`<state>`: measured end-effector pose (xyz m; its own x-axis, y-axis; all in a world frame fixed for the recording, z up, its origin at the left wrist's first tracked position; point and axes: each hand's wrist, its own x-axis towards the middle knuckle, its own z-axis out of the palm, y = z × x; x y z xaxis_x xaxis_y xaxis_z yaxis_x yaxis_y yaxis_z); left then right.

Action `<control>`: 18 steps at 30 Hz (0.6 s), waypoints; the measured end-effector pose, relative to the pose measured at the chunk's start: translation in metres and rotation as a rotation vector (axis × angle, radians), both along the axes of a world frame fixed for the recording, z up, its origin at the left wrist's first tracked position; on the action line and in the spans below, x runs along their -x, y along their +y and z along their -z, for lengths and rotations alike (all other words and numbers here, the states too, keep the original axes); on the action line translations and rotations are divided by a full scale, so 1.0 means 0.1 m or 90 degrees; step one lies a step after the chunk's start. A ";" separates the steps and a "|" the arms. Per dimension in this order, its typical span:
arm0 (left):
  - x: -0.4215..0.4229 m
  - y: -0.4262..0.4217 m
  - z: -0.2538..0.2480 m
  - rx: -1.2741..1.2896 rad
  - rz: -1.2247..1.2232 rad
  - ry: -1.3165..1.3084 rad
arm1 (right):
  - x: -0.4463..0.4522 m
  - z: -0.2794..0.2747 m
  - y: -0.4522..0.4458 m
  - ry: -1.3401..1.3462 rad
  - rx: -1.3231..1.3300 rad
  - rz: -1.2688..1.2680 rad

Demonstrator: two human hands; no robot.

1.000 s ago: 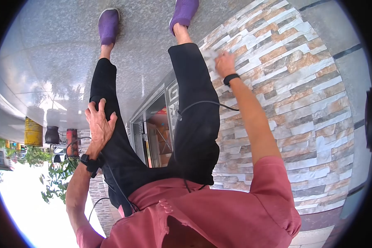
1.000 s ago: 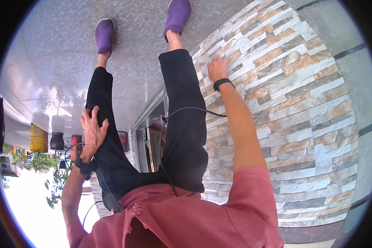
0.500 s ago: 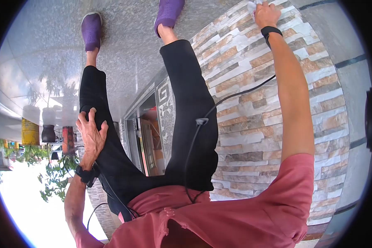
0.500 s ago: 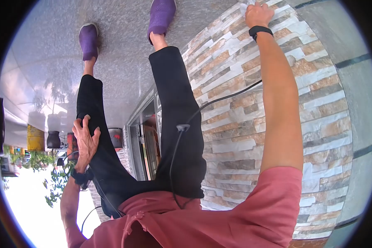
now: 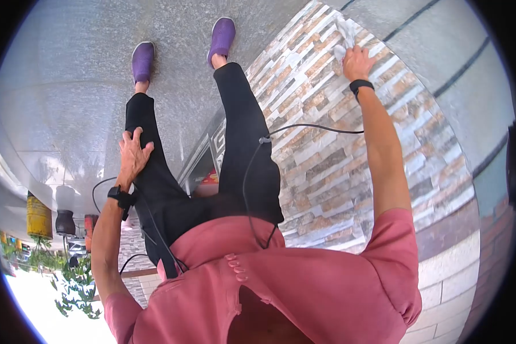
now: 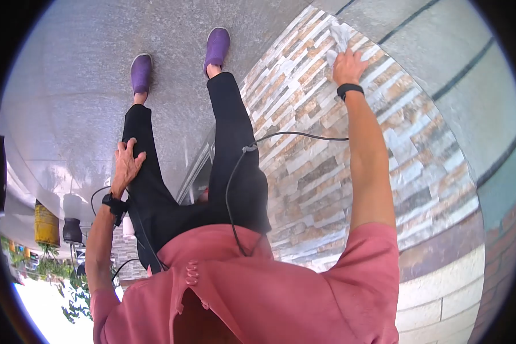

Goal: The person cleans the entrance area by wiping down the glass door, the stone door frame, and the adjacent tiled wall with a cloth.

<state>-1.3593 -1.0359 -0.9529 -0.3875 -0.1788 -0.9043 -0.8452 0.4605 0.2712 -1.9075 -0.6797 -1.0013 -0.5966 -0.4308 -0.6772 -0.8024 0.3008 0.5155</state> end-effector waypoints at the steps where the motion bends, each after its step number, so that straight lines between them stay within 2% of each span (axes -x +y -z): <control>1: -0.06 -0.08 0.00 0.000 -0.030 0.009 | -0.14 -0.15 0.08 0.001 0.010 0.007; 4: -0.27 -0.34 0.00 -0.009 -0.074 0.028 | -0.67 -0.61 0.15 -0.008 0.000 0.071; 6: -0.36 -0.54 -0.08 0.007 -0.057 0.099 | -1.15 -0.84 0.30 -0.013 0.018 0.069; 9: -0.61 -0.85 -0.01 0.018 -0.095 0.186 | -2.02 -1.21 0.41 -0.097 -0.047 0.141; 12: -0.70 -1.07 -0.17 0.040 -0.100 0.166 | -2.81 -1.47 0.69 -0.216 -0.124 0.186; 15: -0.80 -1.15 -0.29 0.038 -0.125 0.156 | -3.06 -1.73 0.65 -0.325 -0.202 0.250; 18: -0.88 -1.08 -0.27 0.059 -0.128 0.172 | -2.77 -1.83 0.51 -0.287 -0.185 0.240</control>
<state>-1.2713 -1.1438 -0.9257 -0.5593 -0.3518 -0.7506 -0.8249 0.3256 0.4620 -1.6308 -0.6284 -0.8187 -0.3019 -0.0097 -0.9533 -0.8257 0.5026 0.2564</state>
